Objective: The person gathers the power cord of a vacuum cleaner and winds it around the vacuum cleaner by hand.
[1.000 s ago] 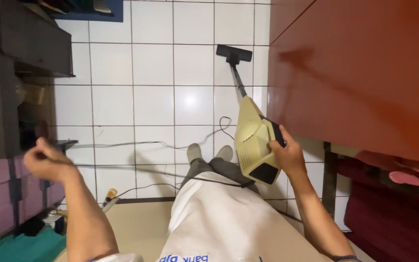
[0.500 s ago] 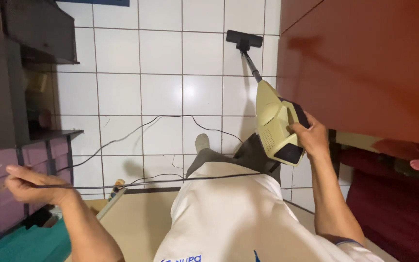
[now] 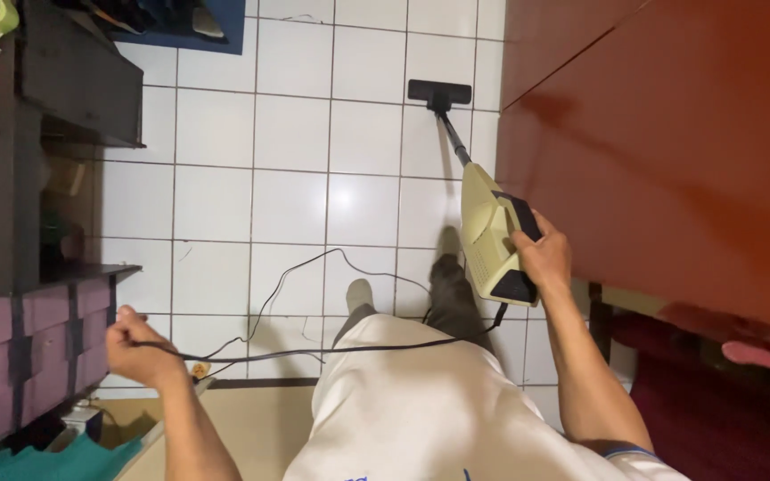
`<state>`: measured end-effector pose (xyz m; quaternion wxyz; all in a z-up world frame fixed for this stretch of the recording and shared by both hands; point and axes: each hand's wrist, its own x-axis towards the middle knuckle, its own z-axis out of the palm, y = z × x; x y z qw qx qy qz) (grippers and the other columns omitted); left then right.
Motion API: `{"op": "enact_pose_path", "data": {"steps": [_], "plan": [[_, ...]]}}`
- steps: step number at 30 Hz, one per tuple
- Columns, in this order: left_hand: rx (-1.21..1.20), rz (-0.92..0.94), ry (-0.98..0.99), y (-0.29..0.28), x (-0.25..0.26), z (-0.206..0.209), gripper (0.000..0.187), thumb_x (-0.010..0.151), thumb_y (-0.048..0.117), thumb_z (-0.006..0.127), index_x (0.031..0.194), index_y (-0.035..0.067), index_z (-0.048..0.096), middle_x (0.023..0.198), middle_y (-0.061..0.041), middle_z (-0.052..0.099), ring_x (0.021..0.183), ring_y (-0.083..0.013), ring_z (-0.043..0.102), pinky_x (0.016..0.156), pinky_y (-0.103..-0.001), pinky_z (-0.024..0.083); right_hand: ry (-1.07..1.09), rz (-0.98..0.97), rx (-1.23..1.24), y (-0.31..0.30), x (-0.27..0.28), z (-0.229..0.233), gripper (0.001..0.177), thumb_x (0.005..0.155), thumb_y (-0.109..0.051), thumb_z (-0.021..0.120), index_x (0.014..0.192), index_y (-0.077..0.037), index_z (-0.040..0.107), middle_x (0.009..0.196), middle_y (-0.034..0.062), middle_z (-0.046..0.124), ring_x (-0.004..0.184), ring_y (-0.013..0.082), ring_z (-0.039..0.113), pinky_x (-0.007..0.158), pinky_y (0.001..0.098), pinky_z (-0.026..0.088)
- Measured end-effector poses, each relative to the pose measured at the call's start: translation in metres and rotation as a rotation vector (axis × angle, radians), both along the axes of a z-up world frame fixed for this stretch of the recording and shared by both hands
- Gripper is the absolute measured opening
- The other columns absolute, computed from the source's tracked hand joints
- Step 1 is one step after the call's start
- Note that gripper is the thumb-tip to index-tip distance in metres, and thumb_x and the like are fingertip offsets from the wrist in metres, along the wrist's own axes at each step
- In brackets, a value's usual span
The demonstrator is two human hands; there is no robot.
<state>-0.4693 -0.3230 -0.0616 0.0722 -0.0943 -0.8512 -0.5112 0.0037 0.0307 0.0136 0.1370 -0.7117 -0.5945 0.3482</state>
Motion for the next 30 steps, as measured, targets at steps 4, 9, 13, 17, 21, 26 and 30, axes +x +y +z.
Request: {"op": "enact_pose_path", "data": {"steps": [4,9,13,17,21,26,30], "plan": [[-0.105,0.080,-0.078,0.026,0.039,-0.015,0.043,0.116,0.024,0.067,0.084,-0.004,0.059,0.074,-0.003,0.055,0.068,-0.0120,0.044,0.061,-0.031,0.040,0.039,0.071,0.041,0.051,0.006,-0.024,0.067,0.076,-0.028,0.071,0.138,-0.005,0.064,0.112,0.0190,0.075,0.101,0.0268,0.073,0.091,0.0358,0.054],[-0.187,0.170,-0.009,0.039,0.081,-0.022,0.043,0.115,0.027,0.064,0.086,-0.005,0.063,0.077,-0.001,0.064,0.069,-0.0110,0.057,0.063,-0.031,0.047,0.165,0.083,-0.054,0.129,0.006,-0.045,0.073,0.075,-0.028,0.070,0.143,-0.007,0.057,0.120,0.0183,0.073,0.106,0.0280,0.072,0.095,0.0366,0.053],[-0.123,0.330,-0.251,0.060,0.119,-0.019,0.048,0.119,0.033,0.062,0.090,-0.005,0.060,0.076,-0.007,0.057,0.065,-0.0171,0.045,0.059,-0.035,0.039,0.207,0.147,-0.047,0.197,0.003,-0.057,0.070,0.077,-0.030,0.069,0.144,-0.013,0.059,0.121,0.0171,0.073,0.106,0.0299,0.070,0.094,0.0386,0.052],[0.031,0.287,-0.213,0.076,0.166,-0.022,0.046,0.119,0.031,0.059,0.090,-0.005,0.058,0.080,-0.007,0.061,0.068,-0.0141,0.045,0.063,-0.031,0.037,0.067,0.195,-0.083,0.256,-0.008,-0.058,0.062,0.078,-0.032,0.070,0.138,-0.016,0.064,0.112,0.0181,0.074,0.101,0.0325,0.070,0.091,0.0408,0.052],[-0.141,0.291,-0.120,0.093,0.201,-0.011,0.043,0.116,0.029,0.060,0.088,-0.004,0.062,0.084,-0.003,0.065,0.074,-0.0090,0.055,0.067,-0.027,0.047,0.091,0.187,-0.061,0.294,-0.024,-0.061,0.053,0.075,-0.031,0.070,0.125,-0.013,0.070,0.107,0.0152,0.075,0.098,0.0305,0.072,0.090,0.0409,0.053],[-0.234,0.377,-0.220,0.112,0.217,0.001,0.051,0.119,0.032,0.061,0.085,-0.006,0.059,0.079,-0.010,0.060,0.073,-0.0145,0.049,0.066,-0.031,0.042,0.120,0.231,-0.085,0.320,-0.036,-0.081,0.048,0.076,-0.027,0.070,0.120,-0.007,0.069,0.104,0.0154,0.075,0.096,0.0296,0.072,0.088,0.0399,0.054],[-0.174,0.313,-0.130,0.137,0.205,0.014,0.047,0.116,0.032,0.060,0.085,-0.004,0.061,0.083,-0.007,0.065,0.076,-0.0114,0.056,0.071,-0.027,0.047,0.196,0.238,-0.099,0.323,-0.037,-0.091,0.049,0.076,-0.023,0.071,0.121,-0.004,0.068,0.105,0.0145,0.075,0.094,0.0267,0.071,0.086,0.0372,0.054]]}}
